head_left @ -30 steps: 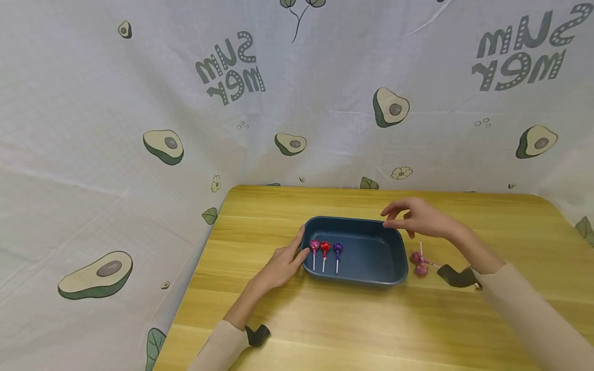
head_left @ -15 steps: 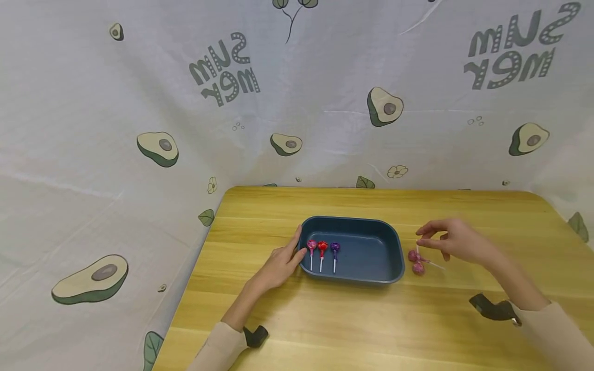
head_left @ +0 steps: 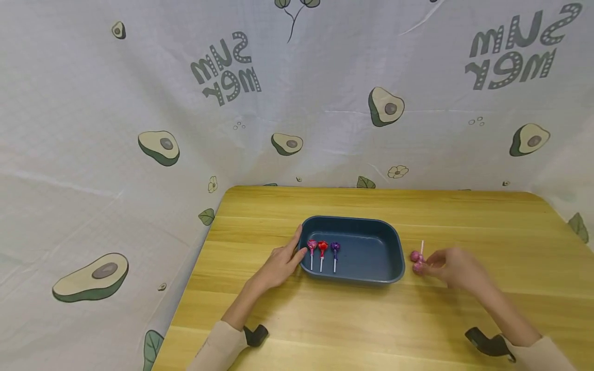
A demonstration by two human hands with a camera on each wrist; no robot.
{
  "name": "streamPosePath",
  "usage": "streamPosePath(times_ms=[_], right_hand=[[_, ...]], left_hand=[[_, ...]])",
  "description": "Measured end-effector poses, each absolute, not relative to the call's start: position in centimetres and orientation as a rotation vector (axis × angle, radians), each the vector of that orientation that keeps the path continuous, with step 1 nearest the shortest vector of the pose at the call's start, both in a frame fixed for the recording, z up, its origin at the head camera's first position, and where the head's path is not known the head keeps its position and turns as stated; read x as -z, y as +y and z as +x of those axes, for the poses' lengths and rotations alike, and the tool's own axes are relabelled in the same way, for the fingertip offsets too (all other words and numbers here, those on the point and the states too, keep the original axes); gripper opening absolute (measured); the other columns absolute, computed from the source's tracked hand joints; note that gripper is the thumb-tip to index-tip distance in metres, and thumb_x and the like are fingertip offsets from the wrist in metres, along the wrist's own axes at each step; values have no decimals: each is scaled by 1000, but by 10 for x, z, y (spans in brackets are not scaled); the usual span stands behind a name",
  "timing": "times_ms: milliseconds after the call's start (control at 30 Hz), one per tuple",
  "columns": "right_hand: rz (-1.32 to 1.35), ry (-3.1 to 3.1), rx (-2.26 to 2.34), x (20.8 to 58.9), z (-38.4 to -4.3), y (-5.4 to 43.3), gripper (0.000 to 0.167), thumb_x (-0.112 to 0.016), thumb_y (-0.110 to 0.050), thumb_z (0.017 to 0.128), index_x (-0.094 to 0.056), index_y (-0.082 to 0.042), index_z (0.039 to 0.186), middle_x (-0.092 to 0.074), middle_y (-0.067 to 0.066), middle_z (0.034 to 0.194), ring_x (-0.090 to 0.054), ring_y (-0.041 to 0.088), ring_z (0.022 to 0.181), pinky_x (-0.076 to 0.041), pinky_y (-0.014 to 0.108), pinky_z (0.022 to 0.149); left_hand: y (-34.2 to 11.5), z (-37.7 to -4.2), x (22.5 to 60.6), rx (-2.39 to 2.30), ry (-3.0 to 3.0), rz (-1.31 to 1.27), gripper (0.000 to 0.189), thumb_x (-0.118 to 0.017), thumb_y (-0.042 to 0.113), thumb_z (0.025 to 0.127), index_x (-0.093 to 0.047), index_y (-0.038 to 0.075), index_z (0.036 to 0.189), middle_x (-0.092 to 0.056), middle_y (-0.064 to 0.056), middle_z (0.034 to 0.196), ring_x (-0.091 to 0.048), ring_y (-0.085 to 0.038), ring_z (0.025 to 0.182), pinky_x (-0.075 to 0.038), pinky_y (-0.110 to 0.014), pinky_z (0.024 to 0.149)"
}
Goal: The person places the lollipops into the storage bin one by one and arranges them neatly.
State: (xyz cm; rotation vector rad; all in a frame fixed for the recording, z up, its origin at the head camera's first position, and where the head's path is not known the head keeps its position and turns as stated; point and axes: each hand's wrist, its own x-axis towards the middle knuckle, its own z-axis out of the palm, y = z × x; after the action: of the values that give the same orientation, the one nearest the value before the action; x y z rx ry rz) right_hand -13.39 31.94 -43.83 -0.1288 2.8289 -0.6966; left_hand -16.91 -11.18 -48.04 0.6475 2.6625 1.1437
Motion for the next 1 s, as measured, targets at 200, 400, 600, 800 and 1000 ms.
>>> streamPosePath(times_ms=[200,400,600,800,1000], right_hand=[[-82,2906,634,444,-127,312,46,-81,-48,86,-79,-3,96,-78,10,90,-67,19,77,-50,33,60],[-35,2946,641,448,-125,305,42,-78,-49,89,-74,-7,82,-77,10,84,-57,17,68,-42,30,54],[-38,3000,637,455,-130,303,34,-79,-35,88,-75,-1,88,-66,1,71,-52,16,64,-38,30,53],[-112,3027,660,459,-134,310,33,-81,-26,87,-77,3,103,-73,5,80,-62,19,73,-44,32,58],[-117,3006,766,464,-136,317,36,-80,-26,90,-76,4,109,-77,13,92,-57,19,71,-42,31,59]], left_hand=[[-111,-169,481,-1151,2659,643,70,-43,41,112,-9,20,168,-32,-9,168,-40,-32,152,-34,-50,125],[-111,-169,480,-1149,2671,642,69,-45,37,112,-11,18,168,-34,-10,167,-42,-33,151,-35,-51,124],[-111,-169,480,-1151,2663,646,69,-44,39,112,-10,19,168,-33,-10,167,-41,-32,151,-36,-49,124],[-112,-169,481,-1158,2658,652,69,-44,40,112,-10,18,168,-33,-10,167,-41,-32,151,-36,-49,124],[-112,-169,480,-1155,2662,645,69,-44,40,112,-10,20,168,-33,-10,167,-41,-31,151,-36,-49,124]])
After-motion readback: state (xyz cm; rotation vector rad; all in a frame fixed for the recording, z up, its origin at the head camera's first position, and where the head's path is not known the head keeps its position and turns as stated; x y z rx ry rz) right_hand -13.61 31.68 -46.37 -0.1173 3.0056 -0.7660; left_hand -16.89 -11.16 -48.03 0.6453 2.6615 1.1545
